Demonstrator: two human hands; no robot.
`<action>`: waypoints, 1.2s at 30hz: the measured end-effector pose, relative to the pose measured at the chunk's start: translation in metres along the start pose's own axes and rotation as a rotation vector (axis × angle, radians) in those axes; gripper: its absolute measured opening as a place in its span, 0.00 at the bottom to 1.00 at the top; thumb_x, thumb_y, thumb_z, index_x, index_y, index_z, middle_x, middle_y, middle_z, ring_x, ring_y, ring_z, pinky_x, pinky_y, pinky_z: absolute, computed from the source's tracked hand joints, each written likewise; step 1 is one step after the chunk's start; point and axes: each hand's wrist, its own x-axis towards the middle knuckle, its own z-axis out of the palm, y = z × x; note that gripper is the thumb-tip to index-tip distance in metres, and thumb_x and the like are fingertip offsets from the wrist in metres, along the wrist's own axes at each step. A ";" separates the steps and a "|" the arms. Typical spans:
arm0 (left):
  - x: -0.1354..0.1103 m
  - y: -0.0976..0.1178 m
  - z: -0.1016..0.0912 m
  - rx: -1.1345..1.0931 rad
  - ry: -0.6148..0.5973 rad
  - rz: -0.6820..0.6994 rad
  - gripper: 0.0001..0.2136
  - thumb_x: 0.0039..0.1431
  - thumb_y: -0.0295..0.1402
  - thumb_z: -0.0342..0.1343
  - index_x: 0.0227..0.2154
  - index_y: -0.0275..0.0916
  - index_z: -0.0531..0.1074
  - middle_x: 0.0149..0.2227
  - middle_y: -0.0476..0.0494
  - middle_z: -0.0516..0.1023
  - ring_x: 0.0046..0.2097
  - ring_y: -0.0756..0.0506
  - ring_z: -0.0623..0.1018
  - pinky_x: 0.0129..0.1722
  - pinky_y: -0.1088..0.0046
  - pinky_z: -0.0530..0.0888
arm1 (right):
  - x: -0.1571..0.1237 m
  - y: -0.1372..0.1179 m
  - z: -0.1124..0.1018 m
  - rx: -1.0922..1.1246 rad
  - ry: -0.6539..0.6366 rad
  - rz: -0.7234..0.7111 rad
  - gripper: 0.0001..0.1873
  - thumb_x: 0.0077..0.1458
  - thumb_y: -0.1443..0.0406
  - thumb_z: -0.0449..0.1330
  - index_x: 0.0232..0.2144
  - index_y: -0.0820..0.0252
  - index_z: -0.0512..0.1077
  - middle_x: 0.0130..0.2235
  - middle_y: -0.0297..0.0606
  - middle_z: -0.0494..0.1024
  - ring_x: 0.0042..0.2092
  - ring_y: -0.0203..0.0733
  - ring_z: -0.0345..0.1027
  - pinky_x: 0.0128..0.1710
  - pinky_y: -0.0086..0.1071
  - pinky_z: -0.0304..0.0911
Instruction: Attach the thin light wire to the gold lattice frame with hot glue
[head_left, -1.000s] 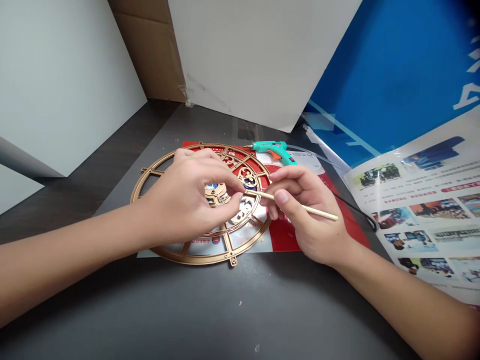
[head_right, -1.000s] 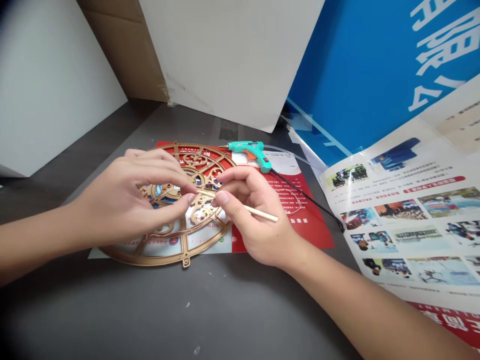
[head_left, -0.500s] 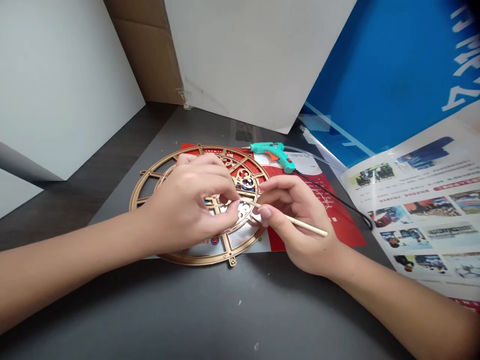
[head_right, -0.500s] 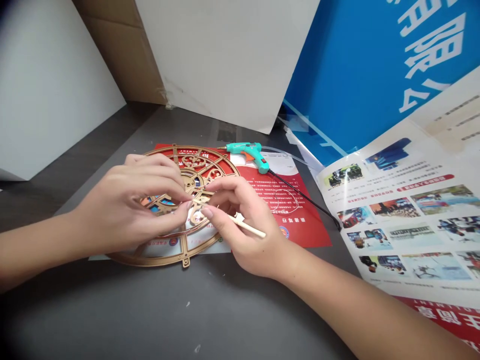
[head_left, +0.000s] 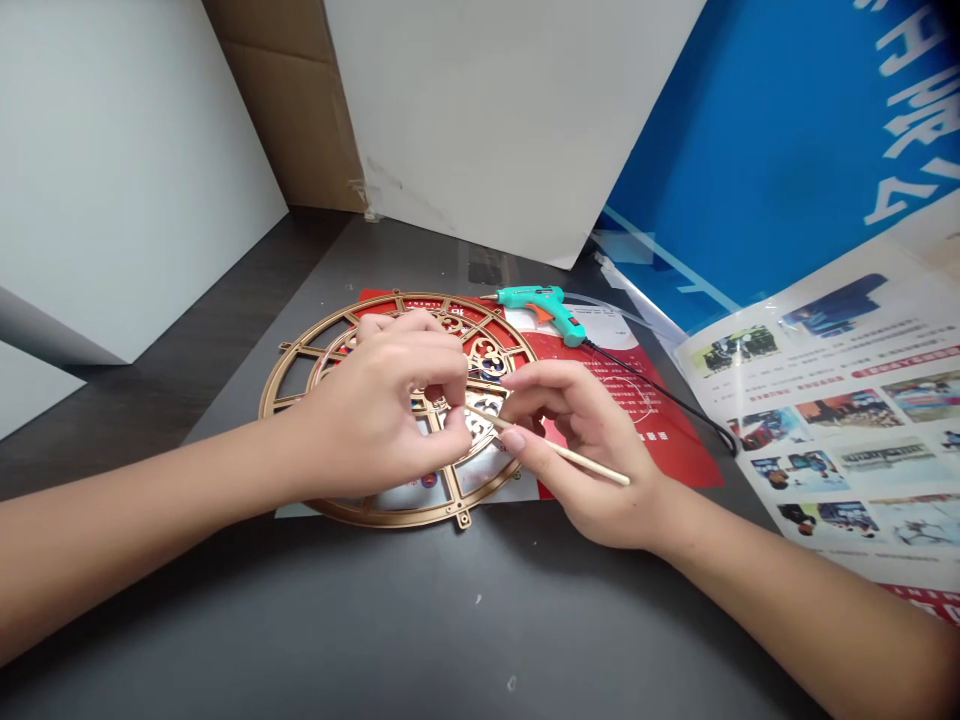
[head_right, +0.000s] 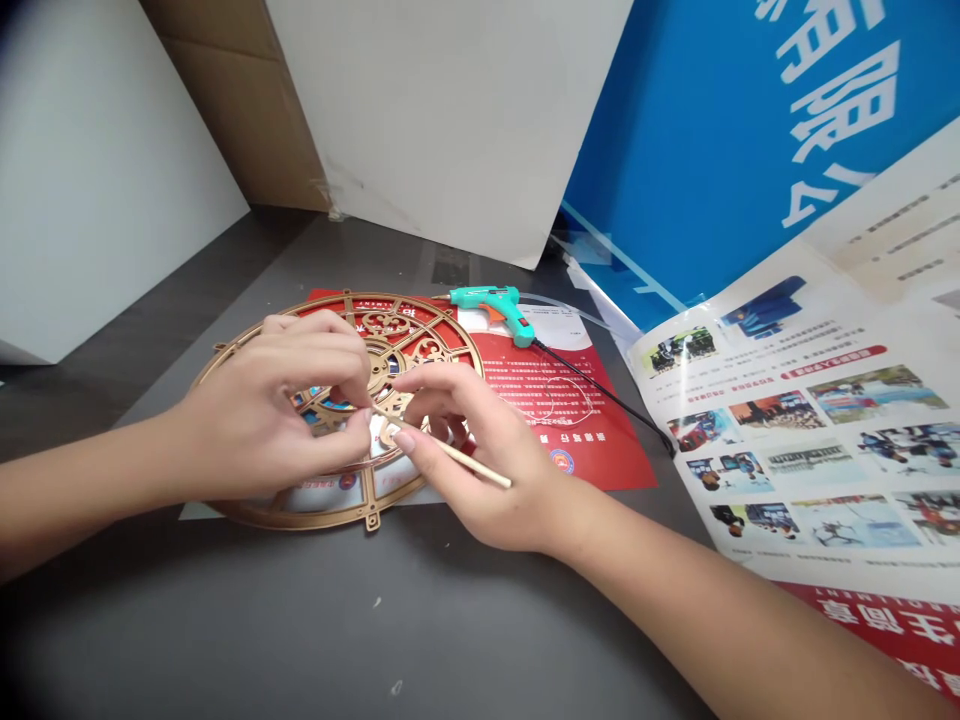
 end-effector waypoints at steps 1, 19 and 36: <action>0.000 0.000 0.000 0.003 -0.006 -0.008 0.10 0.61 0.27 0.57 0.25 0.42 0.67 0.24 0.56 0.73 0.36 0.46 0.72 0.43 0.62 0.62 | 0.000 0.001 -0.001 0.011 0.008 -0.001 0.13 0.77 0.60 0.66 0.59 0.48 0.71 0.42 0.33 0.82 0.39 0.41 0.77 0.35 0.37 0.72; -0.004 -0.002 0.000 -0.046 0.013 0.011 0.09 0.71 0.32 0.62 0.32 0.43 0.81 0.32 0.57 0.83 0.39 0.50 0.78 0.46 0.64 0.62 | 0.001 0.001 -0.004 0.201 0.154 -0.025 0.07 0.76 0.66 0.66 0.53 0.48 0.75 0.34 0.28 0.79 0.34 0.38 0.74 0.37 0.33 0.72; 0.003 0.007 -0.009 -0.320 0.006 -0.205 0.06 0.64 0.31 0.66 0.31 0.46 0.86 0.33 0.55 0.88 0.38 0.51 0.83 0.40 0.74 0.77 | -0.002 -0.002 -0.001 0.184 0.123 -0.052 0.15 0.73 0.68 0.68 0.56 0.46 0.72 0.38 0.29 0.81 0.36 0.39 0.77 0.36 0.36 0.74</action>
